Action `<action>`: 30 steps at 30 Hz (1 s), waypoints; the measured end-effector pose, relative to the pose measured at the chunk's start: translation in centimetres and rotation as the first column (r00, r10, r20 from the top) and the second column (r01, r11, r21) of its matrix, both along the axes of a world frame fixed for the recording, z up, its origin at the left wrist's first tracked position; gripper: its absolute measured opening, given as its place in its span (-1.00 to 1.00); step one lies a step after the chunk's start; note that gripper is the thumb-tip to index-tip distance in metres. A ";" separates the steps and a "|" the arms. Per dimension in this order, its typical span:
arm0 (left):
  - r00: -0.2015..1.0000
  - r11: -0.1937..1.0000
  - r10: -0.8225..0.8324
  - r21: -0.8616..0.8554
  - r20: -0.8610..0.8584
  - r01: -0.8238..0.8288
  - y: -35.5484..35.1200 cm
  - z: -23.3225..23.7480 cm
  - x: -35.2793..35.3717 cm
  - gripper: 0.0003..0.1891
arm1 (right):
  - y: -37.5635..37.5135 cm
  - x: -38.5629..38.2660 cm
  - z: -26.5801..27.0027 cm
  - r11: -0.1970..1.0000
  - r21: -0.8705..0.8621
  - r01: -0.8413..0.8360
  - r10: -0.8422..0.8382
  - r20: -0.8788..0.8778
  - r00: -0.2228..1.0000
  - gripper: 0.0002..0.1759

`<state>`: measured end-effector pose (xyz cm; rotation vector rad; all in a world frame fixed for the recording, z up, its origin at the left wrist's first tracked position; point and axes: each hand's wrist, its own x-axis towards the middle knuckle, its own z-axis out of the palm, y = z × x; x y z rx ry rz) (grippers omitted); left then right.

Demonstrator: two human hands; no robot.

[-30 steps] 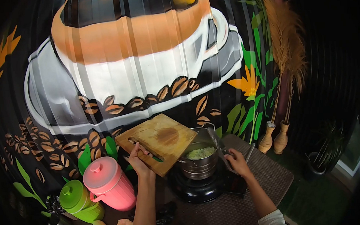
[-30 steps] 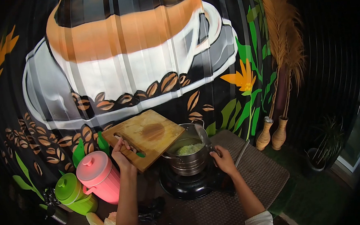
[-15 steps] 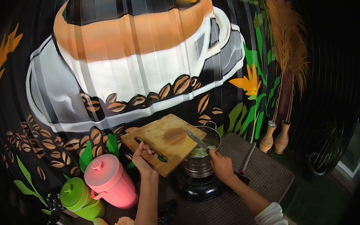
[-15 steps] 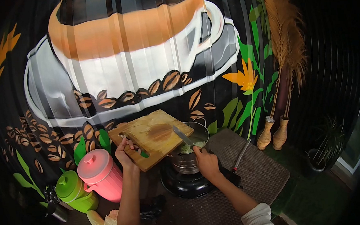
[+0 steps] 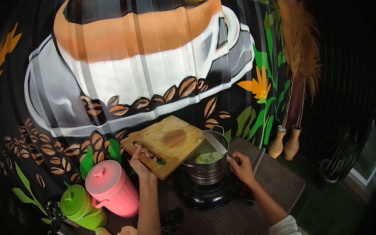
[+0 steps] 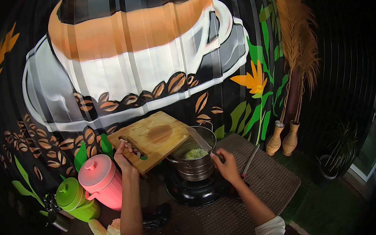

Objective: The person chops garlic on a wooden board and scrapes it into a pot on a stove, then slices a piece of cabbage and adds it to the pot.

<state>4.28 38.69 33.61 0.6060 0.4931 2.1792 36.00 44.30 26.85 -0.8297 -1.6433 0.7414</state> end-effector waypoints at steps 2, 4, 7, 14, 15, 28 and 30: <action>0.999 1.000 0.011 0.000 -0.037 -0.011 -0.3 0.2 0.4 -0.81 | -0.2 -1.7 0.8 0.898 -0.354 -0.260 0.159 -0.291 0.944 -0.67; 0.999 1.000 0.008 -0.022 -0.035 -0.008 -0.4 0.0 0.6 -0.81 | 0.1 -3.1 1.5 0.839 -0.406 -0.362 0.232 -0.335 0.913 -0.66; 0.999 0.999 -0.019 -0.037 -0.040 0.017 -0.8 -0.1 0.5 -0.80 | 0.3 -4.7 2.0 0.742 -0.463 -0.485 0.324 -0.386 0.864 -0.63; 0.999 0.998 -0.030 -0.049 -0.015 0.029 -0.7 0.6 -0.3 -0.79 | -0.1 -3.1 -0.8 0.649 -0.534 -0.542 0.321 -0.454 0.831 -0.65; 0.999 0.998 -0.030 -0.049 -0.016 0.030 -0.6 0.6 -0.4 -0.79 | -0.2 -2.3 -1.5 0.649 -0.534 -0.542 0.320 -0.454 0.831 -0.65; 0.995 0.994 0.092 -0.049 -0.050 -0.094 0.1 -1.0 3.1 -0.81 | -2.0 -3.1 0.3 0.938 0.298 0.176 -0.309 0.495 0.812 -0.73; 0.992 0.993 0.101 -0.052 -0.079 -0.105 -0.3 -1.2 3.4 -0.79 | -1.0 -4.9 -1.1 0.872 0.490 -0.010 -0.299 0.548 0.781 -0.70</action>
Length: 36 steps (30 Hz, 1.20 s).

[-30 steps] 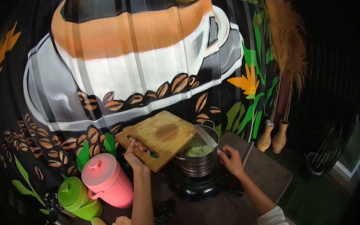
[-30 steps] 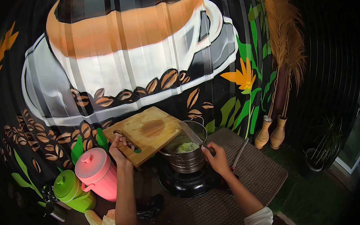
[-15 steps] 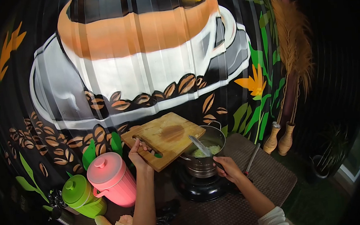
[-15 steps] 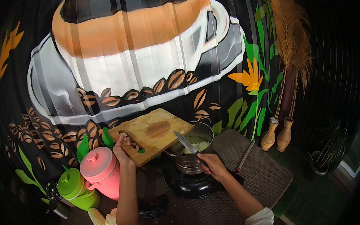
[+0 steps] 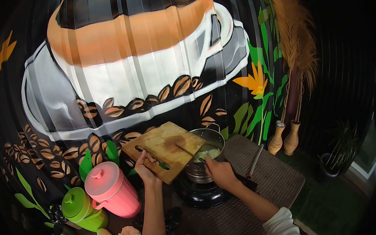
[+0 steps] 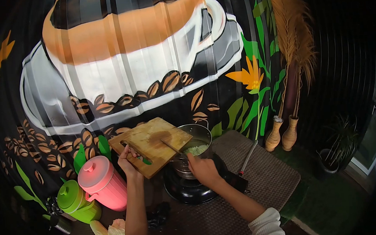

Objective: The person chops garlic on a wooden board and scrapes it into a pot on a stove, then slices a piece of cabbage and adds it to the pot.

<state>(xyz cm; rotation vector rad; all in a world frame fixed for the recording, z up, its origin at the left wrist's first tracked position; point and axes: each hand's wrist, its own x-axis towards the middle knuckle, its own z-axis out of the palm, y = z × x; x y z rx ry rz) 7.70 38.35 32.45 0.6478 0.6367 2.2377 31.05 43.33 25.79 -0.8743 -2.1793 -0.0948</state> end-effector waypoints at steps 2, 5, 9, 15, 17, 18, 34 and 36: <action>1.000 1.000 -0.022 0.011 0.000 0.022 -0.6 -0.3 0.0 -0.79 | 0.8 -0.9 -0.8 0.999 -0.021 0.044 -0.044 0.014 0.999 -0.71; 1.000 1.000 0.013 -0.008 0.018 -0.013 -1.2 -0.1 0.0 -0.80 | 1.5 -0.8 -0.3 0.983 -0.095 0.159 -0.152 0.078 0.985 -0.72; 1.000 1.000 0.018 0.001 0.023 -0.018 -1.6 0.2 -0.6 -0.80 | 1.9 -0.4 1.2 0.950 -0.170 0.261 -0.251 0.081 0.965 -0.72; 0.999 0.998 -0.035 0.046 0.014 0.034 -2.2 0.7 -0.4 -0.91 | -0.4 -1.9 2.0 0.988 -0.081 0.129 -0.126 0.051 0.991 -0.74; 0.999 0.998 -0.037 0.058 0.014 0.037 -2.2 0.5 -0.5 -0.94 | 1.3 -1.7 0.8 0.969 -0.119 0.215 -0.212 0.042 0.976 -0.73; 0.999 0.997 -0.037 0.061 0.014 0.036 -2.4 0.5 -0.5 -0.94 | 1.6 -1.5 0.9 0.942 -0.158 0.297 -0.295 0.035 0.955 -0.72; 0.974 0.984 -0.177 0.055 0.143 0.171 -12.0 -2.4 -2.9 -0.83 | -5.8 0.9 -4.6 0.898 -0.393 -0.195 -0.146 -0.687 0.712 -0.84; 0.941 0.951 -0.302 0.120 0.154 0.286 -15.2 -4.5 -3.5 -0.85 | -8.8 0.7 -5.8 0.776 -0.390 -0.495 -0.131 -0.868 0.479 -0.84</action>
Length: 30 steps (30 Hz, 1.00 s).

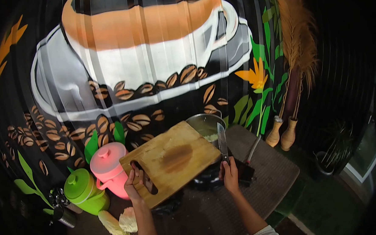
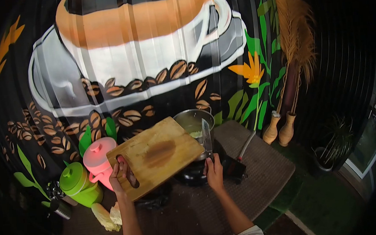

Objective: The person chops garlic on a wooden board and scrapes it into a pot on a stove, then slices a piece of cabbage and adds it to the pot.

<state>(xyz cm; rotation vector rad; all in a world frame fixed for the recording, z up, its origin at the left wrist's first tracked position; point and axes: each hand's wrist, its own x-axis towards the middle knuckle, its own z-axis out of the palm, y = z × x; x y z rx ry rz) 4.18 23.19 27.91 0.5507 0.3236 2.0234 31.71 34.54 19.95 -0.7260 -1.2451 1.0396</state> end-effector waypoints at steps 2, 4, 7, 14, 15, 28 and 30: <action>0.987 0.984 -0.158 0.078 -0.024 0.159 -3.3 -3.8 -1.3 -0.82 | -3.3 -0.3 -1.3 0.974 -0.108 -0.197 0.163 -0.269 0.949 -0.83; 0.987 0.987 -0.158 0.029 0.033 0.158 -6.5 -10.3 -2.9 -0.80 | -7.2 -0.1 -1.9 0.939 -0.194 -0.283 0.188 -0.398 0.898 -0.80; 0.946 0.943 -0.322 0.096 0.038 0.317 -12.3 -13.1 -2.0 -0.76 | -12.2 0.7 -5.0 0.835 -0.457 -0.308 0.128 -0.382 0.915 -0.74; 0.919 0.862 -0.393 -0.332 0.040 0.383 -19.2 -21.0 -3.6 -0.77 | -20.0 1.0 -13.9 0.873 -0.486 -0.036 0.151 0.200 0.968 -0.78; 0.909 0.809 -0.417 -0.460 -0.009 0.366 -19.5 -22.2 -4.2 -0.77 | -20.8 0.7 -14.7 0.864 -0.504 -0.008 0.140 0.226 0.964 -0.78; 0.053 0.762 -0.325 -0.295 -0.944 -0.577 -19.7 -26.6 -8.8 -0.60 | -26.4 -4.9 -20.4 0.890 -0.200 0.409 -0.176 0.677 0.714 -0.65; -0.009 0.782 -0.334 -0.272 -0.943 -0.561 -20.4 -26.3 -9.5 -0.59 | -26.7 -5.6 -20.2 0.884 -0.191 0.426 -0.196 0.676 0.711 -0.65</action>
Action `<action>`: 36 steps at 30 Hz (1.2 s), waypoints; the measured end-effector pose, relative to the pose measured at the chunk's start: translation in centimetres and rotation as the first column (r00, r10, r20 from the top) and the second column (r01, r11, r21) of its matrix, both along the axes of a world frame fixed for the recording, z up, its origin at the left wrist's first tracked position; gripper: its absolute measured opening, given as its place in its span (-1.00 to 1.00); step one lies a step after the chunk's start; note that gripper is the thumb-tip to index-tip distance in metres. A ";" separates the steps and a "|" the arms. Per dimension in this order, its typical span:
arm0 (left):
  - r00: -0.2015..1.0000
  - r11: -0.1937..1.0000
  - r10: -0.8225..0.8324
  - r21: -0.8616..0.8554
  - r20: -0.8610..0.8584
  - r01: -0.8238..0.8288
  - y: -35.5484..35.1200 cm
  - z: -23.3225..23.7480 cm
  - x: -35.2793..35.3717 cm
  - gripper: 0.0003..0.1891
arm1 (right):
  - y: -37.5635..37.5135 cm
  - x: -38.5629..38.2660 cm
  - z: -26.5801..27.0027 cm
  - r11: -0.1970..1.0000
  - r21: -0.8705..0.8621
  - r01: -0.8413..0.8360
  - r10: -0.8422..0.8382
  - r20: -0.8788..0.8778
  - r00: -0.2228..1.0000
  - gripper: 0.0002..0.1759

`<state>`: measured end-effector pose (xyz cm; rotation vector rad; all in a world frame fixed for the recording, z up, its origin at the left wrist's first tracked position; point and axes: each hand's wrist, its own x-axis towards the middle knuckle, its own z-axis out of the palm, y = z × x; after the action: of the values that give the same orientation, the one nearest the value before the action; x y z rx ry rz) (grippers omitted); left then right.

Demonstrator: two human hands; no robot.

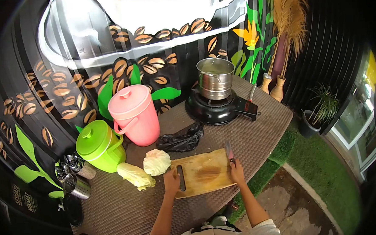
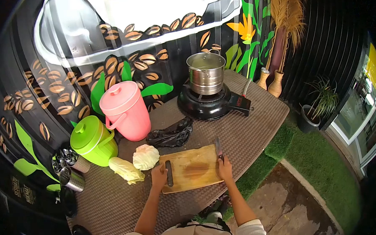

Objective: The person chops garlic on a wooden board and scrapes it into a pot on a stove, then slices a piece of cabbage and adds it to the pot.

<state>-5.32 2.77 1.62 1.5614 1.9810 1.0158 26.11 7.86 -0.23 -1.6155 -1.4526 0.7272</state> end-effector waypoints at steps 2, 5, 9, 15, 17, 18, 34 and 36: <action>0.997 0.997 -0.070 -0.039 0.044 0.072 -0.5 0.5 -0.8 -0.50 | -0.3 -0.4 -0.1 1.000 0.002 0.029 -0.029 0.014 0.999 -0.66; 0.954 0.965 -0.242 0.053 -0.177 0.255 -1.1 -1.4 -2.2 -0.41 | -1.3 -1.6 1.2 0.993 -0.108 0.045 -0.044 0.016 0.999 -0.66; 0.962 0.961 -0.272 0.061 0.003 0.271 -2.7 -1.3 -2.4 -0.34 | -2.2 -4.2 -1.9 0.983 0.080 0.164 -0.175 0.172 0.969 -0.69; 0.961 0.958 -0.275 0.085 0.010 0.274 -6.2 -1.6 -2.2 -0.33 | -4.2 -6.3 -2.6 0.956 0.184 0.230 -0.277 0.294 0.915 -0.63; 0.954 0.950 -0.300 0.101 0.024 0.297 -6.4 -1.8 -2.4 -0.37 | -4.3 -6.5 -2.6 0.947 0.231 0.224 -0.292 0.320 0.901 -0.67; 0.951 0.949 -0.306 0.094 0.042 0.301 -6.5 -1.7 -2.5 -0.38 | -4.3 -6.4 -2.5 0.939 0.276 0.207 -0.298 0.347 0.889 -0.71; 0.883 0.942 0.139 0.334 -0.449 0.021 -0.9 4.9 -4.5 -0.53 | -5.2 -6.8 -1.0 0.953 0.204 0.226 -0.287 0.358 0.888 -0.70; 0.891 0.942 0.111 0.333 -0.440 0.046 -0.4 4.2 -5.2 -0.53 | -5.1 -6.5 -1.1 0.953 0.205 0.224 -0.287 0.368 0.885 -0.69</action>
<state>-10.51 2.36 5.79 2.1204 2.2267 1.1268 19.58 2.75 -1.30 -1.8538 -1.4860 0.1307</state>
